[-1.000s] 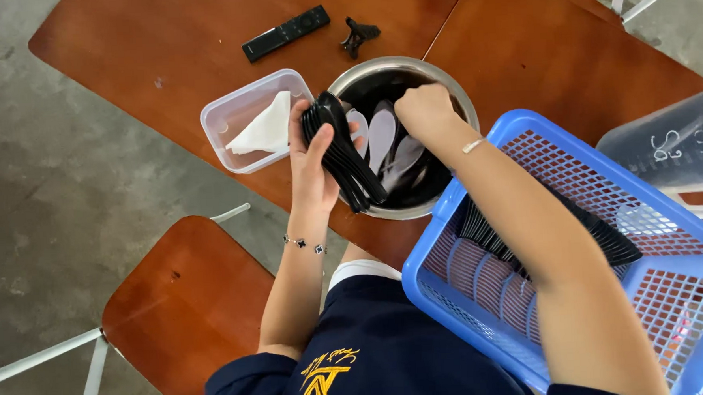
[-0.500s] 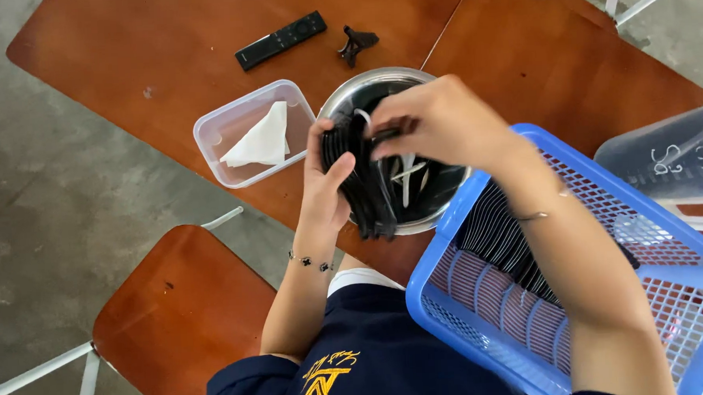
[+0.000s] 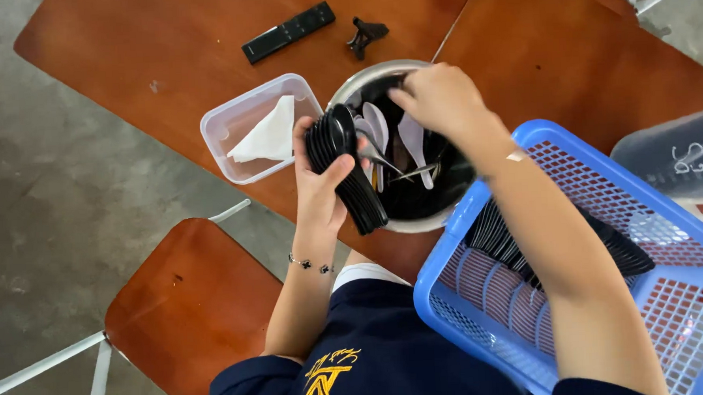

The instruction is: Sort and organize black plastic spoons and white plastic spoons from a bowl into a blue basket.

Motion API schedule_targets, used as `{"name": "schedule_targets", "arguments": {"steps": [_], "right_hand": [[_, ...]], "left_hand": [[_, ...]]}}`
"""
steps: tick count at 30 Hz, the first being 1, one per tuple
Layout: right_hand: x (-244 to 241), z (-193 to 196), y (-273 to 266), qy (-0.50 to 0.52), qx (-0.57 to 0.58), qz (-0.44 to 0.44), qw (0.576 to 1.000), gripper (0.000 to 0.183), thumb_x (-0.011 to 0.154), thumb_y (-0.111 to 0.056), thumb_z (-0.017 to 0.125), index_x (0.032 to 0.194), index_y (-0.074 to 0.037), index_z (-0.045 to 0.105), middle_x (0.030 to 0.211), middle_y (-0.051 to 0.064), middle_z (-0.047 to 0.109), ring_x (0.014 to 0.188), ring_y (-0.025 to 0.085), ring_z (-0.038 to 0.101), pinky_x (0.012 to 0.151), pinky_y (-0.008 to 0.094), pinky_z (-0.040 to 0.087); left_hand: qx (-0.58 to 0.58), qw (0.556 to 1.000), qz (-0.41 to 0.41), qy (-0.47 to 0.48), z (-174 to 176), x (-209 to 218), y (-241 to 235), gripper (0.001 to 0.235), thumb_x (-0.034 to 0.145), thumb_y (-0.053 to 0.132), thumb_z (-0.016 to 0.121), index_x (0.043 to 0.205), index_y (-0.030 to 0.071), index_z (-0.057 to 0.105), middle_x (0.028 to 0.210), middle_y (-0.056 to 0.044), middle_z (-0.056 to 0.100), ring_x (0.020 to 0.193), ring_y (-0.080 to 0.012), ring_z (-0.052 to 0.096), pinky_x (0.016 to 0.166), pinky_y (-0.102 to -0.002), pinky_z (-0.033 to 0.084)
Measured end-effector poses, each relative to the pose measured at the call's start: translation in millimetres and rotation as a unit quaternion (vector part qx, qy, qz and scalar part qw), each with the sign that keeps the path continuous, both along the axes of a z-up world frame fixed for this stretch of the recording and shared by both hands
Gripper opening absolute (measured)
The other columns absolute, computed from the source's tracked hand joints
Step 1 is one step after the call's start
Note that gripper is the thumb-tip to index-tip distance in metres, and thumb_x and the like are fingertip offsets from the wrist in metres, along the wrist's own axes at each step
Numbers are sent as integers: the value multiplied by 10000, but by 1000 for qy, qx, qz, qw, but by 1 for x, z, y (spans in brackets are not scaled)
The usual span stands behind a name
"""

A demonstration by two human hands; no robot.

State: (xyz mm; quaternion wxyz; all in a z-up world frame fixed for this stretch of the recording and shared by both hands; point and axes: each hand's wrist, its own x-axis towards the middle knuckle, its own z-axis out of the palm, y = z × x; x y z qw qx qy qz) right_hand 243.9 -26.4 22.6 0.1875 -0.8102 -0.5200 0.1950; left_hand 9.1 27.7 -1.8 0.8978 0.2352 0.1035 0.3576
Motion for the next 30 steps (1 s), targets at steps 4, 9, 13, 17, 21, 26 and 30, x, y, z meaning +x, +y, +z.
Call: {"name": "schedule_targets", "arguments": {"steps": [4, 9, 13, 17, 21, 26, 30], "right_hand": [[3, -56, 20, -110, -168, -9, 980, 476, 944, -478, 707, 929, -6, 769, 903, 268, 716, 853, 445, 714, 807, 514, 562], [12, -62, 12, -38, 0, -20, 999, 392, 799, -382, 791, 967, -29, 764, 921, 214, 747, 837, 397, 713, 773, 483, 562], [-8, 39, -18, 23, 160, -7, 987, 274, 869, -196, 810, 1089, -51, 737, 890, 134, 750, 784, 256, 716, 726, 378, 568], [-25, 101, -47, 147, 230, 3, 962, 232, 943, -12, 738, 1170, -34, 701, 940, 41, 732, 784, 111, 681, 712, 277, 573], [-63, 124, -52, 321, 181, 30, 929, 310, 922, -17, 723, 1224, -70, 674, 903, -2, 710, 778, 59, 678, 685, 248, 594], [-84, 99, -44, 193, 189, 48, 962, 317, 871, -132, 842, 1138, -59, 688, 833, 17, 697, 718, 77, 649, 634, 263, 561], [-78, 105, -40, 135, 193, 51, 971, 279, 917, -222, 806, 1149, -84, 738, 808, 23, 704, 699, 105, 639, 657, 270, 550]], "left_hand": [[-39, 999, -4, 4, 9, 4, -4, 786, 854, -13, 824, 1460, 215, 378, 1261, -123, 611, 1081, -288, 688, 811, -392, 621], [-33, 999, 28, 32, 3, -3, -8, 744, 883, -68, 752, 1479, 181, 383, 1249, -163, 622, 1066, -301, 690, 824, -410, 619], [-14, 995, 89, 54, 9, -12, -6, 739, 900, -121, 715, 1477, 195, 378, 1247, -159, 616, 1087, -284, 684, 853, -426, 624], [60, 991, 110, 43, 10, -7, 0, 702, 905, -147, 714, 1430, 180, 383, 1293, -135, 605, 1133, -308, 696, 910, -437, 621], [53, 996, 24, -74, -7, 0, -10, 730, 924, -49, 794, 1503, 173, 409, 1296, -156, 609, 1113, -290, 679, 914, -430, 608], [-51, 996, -16, -76, -2, 0, -24, 771, 877, 55, 835, 1496, 173, 390, 1290, -130, 604, 1113, -281, 675, 934, -456, 625], [-62, 993, -43, -92, -4, -5, -26, 775, 901, 111, 815, 1526, 200, 365, 1275, -133, 610, 1121, -316, 668, 915, -443, 616]]}}
